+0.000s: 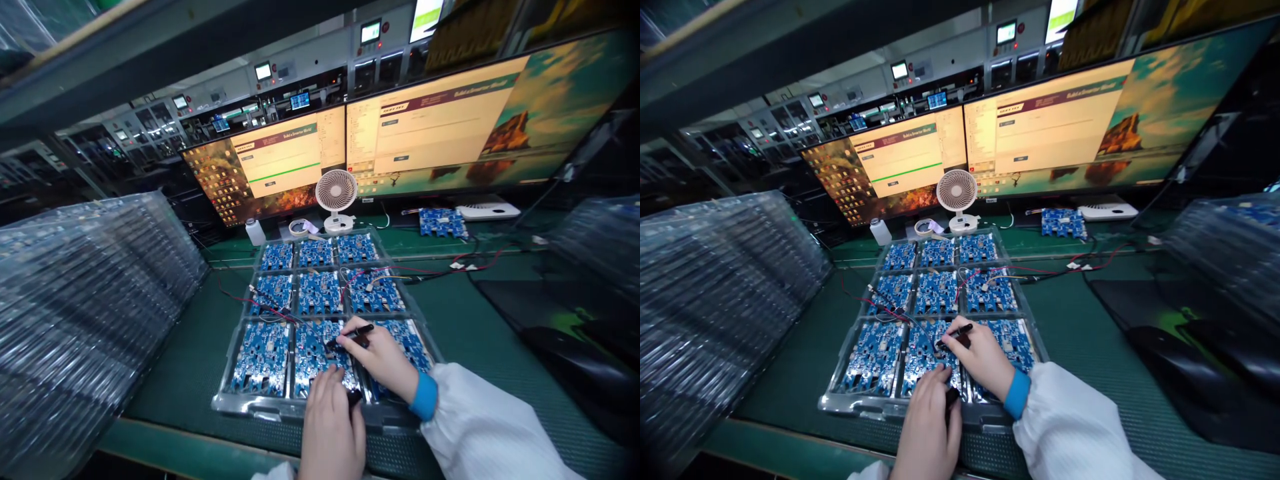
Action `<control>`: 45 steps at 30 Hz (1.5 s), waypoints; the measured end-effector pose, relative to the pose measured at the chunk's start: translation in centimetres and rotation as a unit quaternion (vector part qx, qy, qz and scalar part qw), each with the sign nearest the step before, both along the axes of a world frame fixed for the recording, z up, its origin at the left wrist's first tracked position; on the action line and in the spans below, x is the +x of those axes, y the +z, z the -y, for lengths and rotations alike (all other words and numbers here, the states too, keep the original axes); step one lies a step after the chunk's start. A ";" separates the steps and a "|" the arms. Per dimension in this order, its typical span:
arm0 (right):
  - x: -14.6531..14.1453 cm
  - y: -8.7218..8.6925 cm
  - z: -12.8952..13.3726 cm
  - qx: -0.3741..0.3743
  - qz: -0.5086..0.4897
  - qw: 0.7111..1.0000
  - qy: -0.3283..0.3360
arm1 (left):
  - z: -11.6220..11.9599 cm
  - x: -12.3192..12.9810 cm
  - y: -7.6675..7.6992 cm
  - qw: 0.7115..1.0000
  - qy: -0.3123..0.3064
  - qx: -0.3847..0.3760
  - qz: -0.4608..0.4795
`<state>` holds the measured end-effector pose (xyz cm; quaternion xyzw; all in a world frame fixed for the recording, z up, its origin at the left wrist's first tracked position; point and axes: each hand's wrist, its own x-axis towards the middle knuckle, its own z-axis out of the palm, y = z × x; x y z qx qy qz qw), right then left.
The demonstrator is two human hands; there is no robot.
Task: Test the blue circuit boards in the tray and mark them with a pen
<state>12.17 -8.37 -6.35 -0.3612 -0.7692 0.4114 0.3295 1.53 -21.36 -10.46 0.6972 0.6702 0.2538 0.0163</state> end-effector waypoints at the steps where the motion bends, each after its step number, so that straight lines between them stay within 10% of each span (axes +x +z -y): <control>1: 0.0 0.0 0.0 0.000 0.001 1.000 0.001 | 0.0 0.0 0.0 1.000 0.001 0.000 0.002; 18: -0.1 -0.3 -0.1 -0.003 -0.010 1.000 0.008 | 0.0 0.0 0.2 0.997 0.010 -0.068 0.034; 27: 1.5 1.1 0.6 -0.045 -0.093 0.993 -0.057 | -0.2 -1.1 4.1 0.963 0.058 -0.154 0.215; 38: 2.8 3.4 2.2 -0.129 -0.163 0.978 0.000 | -0.7 -1.9 4.7 0.977 0.080 -0.109 0.163; 45: 4.1 3.0 3.6 -0.183 -0.156 0.965 0.109 | 0.5 -0.9 5.8 0.961 -0.018 -0.198 0.191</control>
